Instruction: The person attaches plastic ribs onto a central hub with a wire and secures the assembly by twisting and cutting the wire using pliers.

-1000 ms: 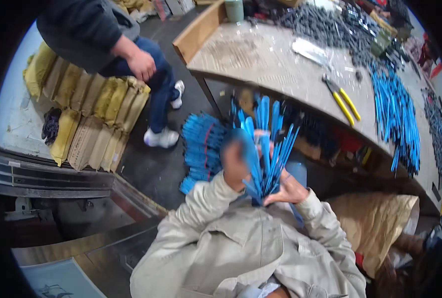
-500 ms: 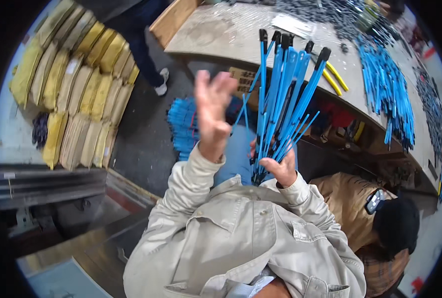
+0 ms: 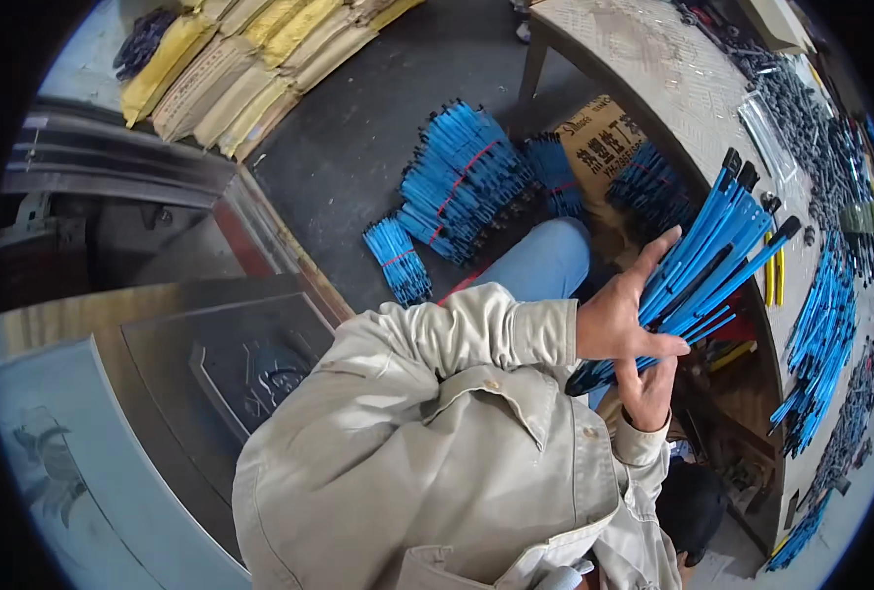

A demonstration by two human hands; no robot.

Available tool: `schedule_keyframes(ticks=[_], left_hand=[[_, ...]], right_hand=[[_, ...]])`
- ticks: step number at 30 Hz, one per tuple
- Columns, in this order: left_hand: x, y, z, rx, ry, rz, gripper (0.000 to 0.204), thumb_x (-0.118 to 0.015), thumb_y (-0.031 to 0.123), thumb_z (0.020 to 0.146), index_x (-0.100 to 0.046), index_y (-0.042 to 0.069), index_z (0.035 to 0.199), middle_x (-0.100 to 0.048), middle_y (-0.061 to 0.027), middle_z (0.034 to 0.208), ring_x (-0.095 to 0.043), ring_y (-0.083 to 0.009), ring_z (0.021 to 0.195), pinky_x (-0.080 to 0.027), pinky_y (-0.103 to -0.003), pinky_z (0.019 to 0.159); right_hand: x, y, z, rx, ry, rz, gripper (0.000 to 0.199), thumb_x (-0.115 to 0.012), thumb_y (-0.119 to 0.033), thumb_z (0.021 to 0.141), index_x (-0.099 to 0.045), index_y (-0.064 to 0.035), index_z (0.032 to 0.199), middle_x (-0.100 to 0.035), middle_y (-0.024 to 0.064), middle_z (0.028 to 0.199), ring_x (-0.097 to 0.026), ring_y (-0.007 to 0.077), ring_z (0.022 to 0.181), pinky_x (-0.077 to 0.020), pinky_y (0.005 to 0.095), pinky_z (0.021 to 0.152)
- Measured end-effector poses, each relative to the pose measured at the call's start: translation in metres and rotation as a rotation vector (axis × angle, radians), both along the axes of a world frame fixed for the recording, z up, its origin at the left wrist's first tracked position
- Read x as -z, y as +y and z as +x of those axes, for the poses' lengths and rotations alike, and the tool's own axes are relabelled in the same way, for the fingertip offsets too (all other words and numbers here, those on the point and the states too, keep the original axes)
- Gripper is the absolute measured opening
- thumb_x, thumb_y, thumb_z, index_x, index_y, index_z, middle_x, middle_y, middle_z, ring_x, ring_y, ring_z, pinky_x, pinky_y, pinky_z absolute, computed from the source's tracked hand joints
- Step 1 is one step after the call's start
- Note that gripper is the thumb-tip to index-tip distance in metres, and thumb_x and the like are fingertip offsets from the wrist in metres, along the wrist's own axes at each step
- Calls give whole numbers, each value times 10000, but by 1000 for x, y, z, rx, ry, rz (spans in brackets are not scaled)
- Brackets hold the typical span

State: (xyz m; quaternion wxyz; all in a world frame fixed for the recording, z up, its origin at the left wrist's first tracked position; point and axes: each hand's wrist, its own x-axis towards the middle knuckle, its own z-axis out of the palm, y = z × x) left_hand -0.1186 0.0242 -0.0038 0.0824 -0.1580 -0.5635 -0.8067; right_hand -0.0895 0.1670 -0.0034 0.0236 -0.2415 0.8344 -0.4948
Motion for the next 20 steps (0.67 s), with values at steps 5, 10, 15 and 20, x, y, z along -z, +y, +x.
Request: schedule_keyframes(ticks=[5, 10, 15, 20], left_hand=[[-1, -26, -7, 12, -3, 19, 932, -666, 76, 718, -63, 76, 1428, -379, -167, 1319, -454, -251, 1153, -382, -363, 965], [-39, -91, -55, 71, -279, 54, 558, -629, 18, 752, -348, 54, 1232, -573, -100, 1012, -598, -166, 854, -524, -322, 716], [-62, -149, -135, 50, -285, -141, 510, -655, 74, 753, -396, 18, 1188, -575, -83, 988, -593, -147, 823, -512, -300, 732], [-64, -171, -256, -112, 54, -787, 757, -693, 167, 744, -260, 36, 1352, -516, -136, 1150, -548, -223, 1015, -436, -381, 918]], right_hand=[[-11, -18, -27, -103, 155, 14, 367, -728, -207, 725, -577, 43, 949, -559, 173, 709, -563, 317, 623, -414, 382, 532], [-18, -29, -60, -208, -103, 53, 529, -708, -256, 763, -479, 32, 1143, -610, 185, 971, -639, 293, 838, -491, 346, 716], [-5, -17, -74, -174, -196, 148, 484, -690, -281, 773, -532, -6, 1138, -639, 153, 924, -645, 280, 850, -500, 344, 725], [12, 3, -75, -126, -181, 284, 468, -665, -311, 794, -542, -19, 1138, -630, 178, 967, -643, 266, 876, -499, 342, 739]])
